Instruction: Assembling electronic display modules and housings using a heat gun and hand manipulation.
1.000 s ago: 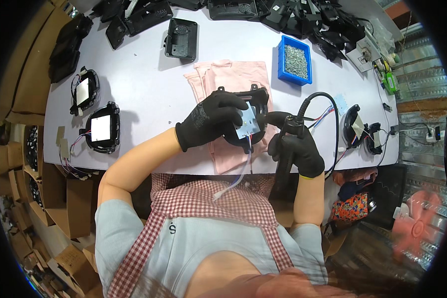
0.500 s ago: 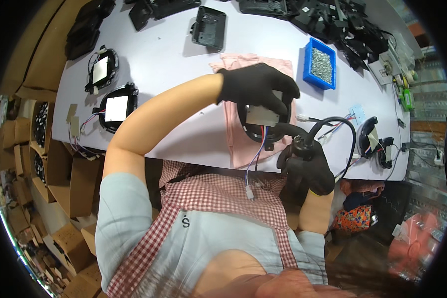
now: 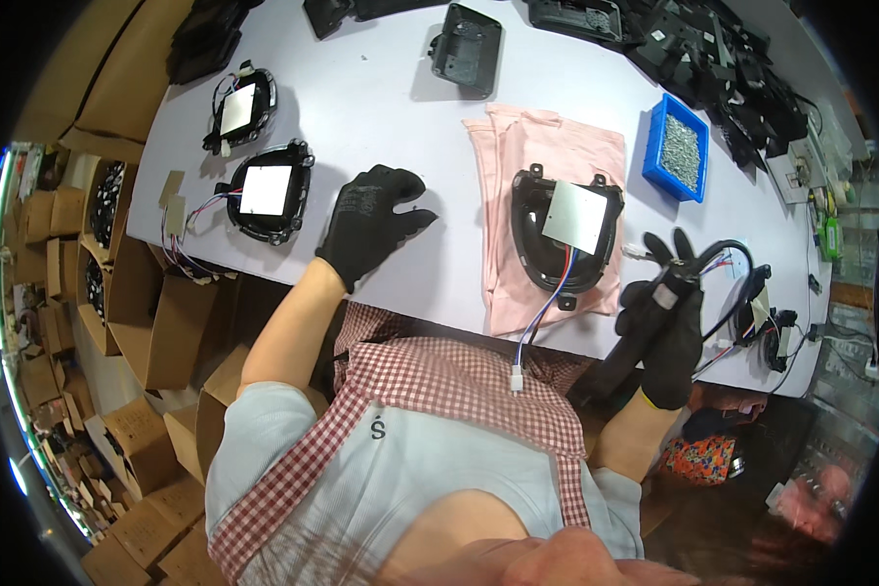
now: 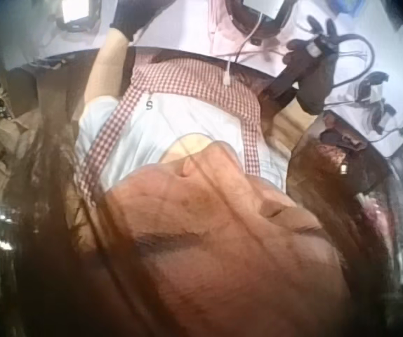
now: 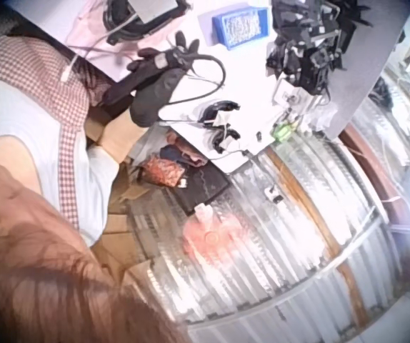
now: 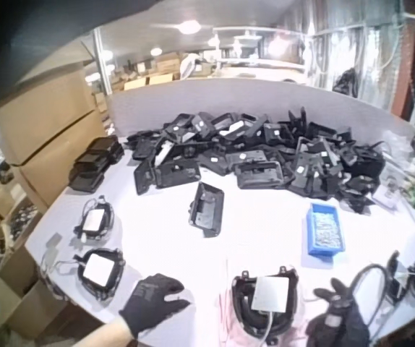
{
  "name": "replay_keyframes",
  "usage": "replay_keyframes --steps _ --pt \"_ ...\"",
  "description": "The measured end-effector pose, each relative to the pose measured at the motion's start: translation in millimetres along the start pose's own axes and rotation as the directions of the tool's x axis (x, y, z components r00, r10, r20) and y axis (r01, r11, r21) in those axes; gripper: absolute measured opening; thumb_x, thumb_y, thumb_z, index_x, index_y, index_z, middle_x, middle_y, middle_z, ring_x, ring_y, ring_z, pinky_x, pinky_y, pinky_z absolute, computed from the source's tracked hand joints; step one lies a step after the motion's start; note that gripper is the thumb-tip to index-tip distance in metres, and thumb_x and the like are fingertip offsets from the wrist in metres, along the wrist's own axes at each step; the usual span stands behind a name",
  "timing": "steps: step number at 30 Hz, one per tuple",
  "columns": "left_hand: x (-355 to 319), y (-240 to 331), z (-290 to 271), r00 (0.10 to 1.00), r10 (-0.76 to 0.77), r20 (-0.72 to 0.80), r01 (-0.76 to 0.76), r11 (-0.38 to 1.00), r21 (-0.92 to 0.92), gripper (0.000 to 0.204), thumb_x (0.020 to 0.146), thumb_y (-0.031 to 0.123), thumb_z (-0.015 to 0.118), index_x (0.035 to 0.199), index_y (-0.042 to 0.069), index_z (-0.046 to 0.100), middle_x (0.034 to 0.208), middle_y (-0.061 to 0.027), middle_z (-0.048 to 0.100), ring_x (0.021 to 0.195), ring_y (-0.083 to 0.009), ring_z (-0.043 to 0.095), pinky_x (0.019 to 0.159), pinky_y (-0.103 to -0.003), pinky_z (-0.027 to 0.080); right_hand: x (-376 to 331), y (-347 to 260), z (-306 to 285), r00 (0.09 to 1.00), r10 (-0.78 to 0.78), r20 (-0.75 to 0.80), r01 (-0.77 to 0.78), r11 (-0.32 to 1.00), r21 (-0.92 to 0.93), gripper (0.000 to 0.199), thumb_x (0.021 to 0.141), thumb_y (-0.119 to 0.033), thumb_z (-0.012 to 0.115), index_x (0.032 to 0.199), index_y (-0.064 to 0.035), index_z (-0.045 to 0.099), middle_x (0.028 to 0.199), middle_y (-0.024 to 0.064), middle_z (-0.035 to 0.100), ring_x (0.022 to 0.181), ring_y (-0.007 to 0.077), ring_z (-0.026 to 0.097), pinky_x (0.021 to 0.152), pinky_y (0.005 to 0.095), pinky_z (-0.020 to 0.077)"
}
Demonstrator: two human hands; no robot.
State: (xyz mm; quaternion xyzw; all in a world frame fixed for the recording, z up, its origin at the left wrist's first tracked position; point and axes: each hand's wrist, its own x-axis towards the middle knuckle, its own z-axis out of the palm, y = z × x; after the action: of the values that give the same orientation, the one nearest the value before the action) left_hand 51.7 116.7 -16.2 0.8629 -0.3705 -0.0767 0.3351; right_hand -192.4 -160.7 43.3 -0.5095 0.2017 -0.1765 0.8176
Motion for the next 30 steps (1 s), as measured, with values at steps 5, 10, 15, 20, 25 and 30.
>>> replay_keyframes --steps 5,10,15,20,25,30 --pt "-7.9 -3.2 9.3 0.992 -0.008 -0.124 0.011 1.0 0.026 0.028 0.077 0.017 0.075 0.1 0.004 0.066 0.096 -0.0127 0.065 0.092 -0.0302 0.062 0.081 -0.039 0.051 -0.8 -16.9 17.3 0.981 -0.151 -0.122 0.148 0.988 -0.034 0.065 0.098 -0.039 0.048 0.15 -0.0069 0.024 0.142 0.0213 0.042 0.082 0.0193 0.066 0.049 0.0288 0.0551" --pt "-12.3 -1.5 1.1 0.979 -0.198 -0.057 0.199 0.98 0.02 0.019 0.081 0.015 0.07 0.096 0.004 0.065 0.09 -0.0115 0.063 0.086 -0.029 0.061 0.074 -0.038 0.05 1.6 -32.8 21.1 0.938 -0.341 -0.06 0.345 0.935 0.084 0.081 0.093 -0.044 0.055 0.149 0.0015 0.021 0.145 0.03 0.036 0.081 0.0192 0.058 0.051 0.0264 0.0501" --pt "-10.2 -2.4 5.2 0.989 0.081 -0.122 -0.056 0.979 0.196 0.014 0.081 0.016 0.069 0.091 0.006 0.064 0.085 -0.0099 0.061 0.084 -0.0286 0.06 0.074 -0.039 0.049 -1.3 -30.2 15.7 0.873 -0.477 -0.098 0.486 0.869 0.097 0.07 0.088 -0.035 0.059 0.142 0.0013 0.033 0.134 0.0292 0.045 0.08 0.0214 0.054 0.059 0.0287 0.0458" --pt "-15.0 33.8 -2.1 0.925 -0.327 0.195 0.381 0.81 -0.446 0.004 0.09 0.006 0.061 0.093 0.004 0.061 0.089 -0.0056 0.066 0.078 -0.0152 0.061 0.07 -0.03 0.049 1.7 -18.0 41.2 0.753 -0.611 -0.245 0.653 0.739 0.164 0.061 0.086 -0.042 0.061 0.128 -0.0016 0.045 0.099 0.0118 0.052 0.073 0.0156 0.048 0.053 0.0279 0.0393" --pt "-22.6 75.3 8.7 0.901 -0.131 0.413 0.434 0.281 -0.856 0.015 0.086 -0.003 0.063 0.099 0.0 0.057 0.09 -0.0094 0.066 0.08 -0.0154 0.063 0.073 -0.03 0.053 3.2 -15.7 68.5 0.66 -0.72 -0.215 0.716 0.515 0.471 0.043 0.086 -0.038 0.065 0.109 -0.0035 0.053 0.092 0.0027 0.048 0.067 0.0117 0.042 0.059 0.0276 0.0393" --pt "-18.0 81.4 21.5 0.86 -0.127 0.494 0.51 0.209 -0.834 0.026 0.082 -0.007 0.066 0.107 -0.001 0.059 0.091 -0.0089 0.067 0.084 -0.0169 0.066 0.077 -0.031 0.055 4.2 -12.8 83.3 0.635 -0.741 -0.22 0.728 0.477 0.492 0.042 0.083 -0.03 0.069 0.107 -0.0023 0.049 0.09 -0.0007 0.048 0.067 0.008 0.045 0.055 0.0232 0.0366"
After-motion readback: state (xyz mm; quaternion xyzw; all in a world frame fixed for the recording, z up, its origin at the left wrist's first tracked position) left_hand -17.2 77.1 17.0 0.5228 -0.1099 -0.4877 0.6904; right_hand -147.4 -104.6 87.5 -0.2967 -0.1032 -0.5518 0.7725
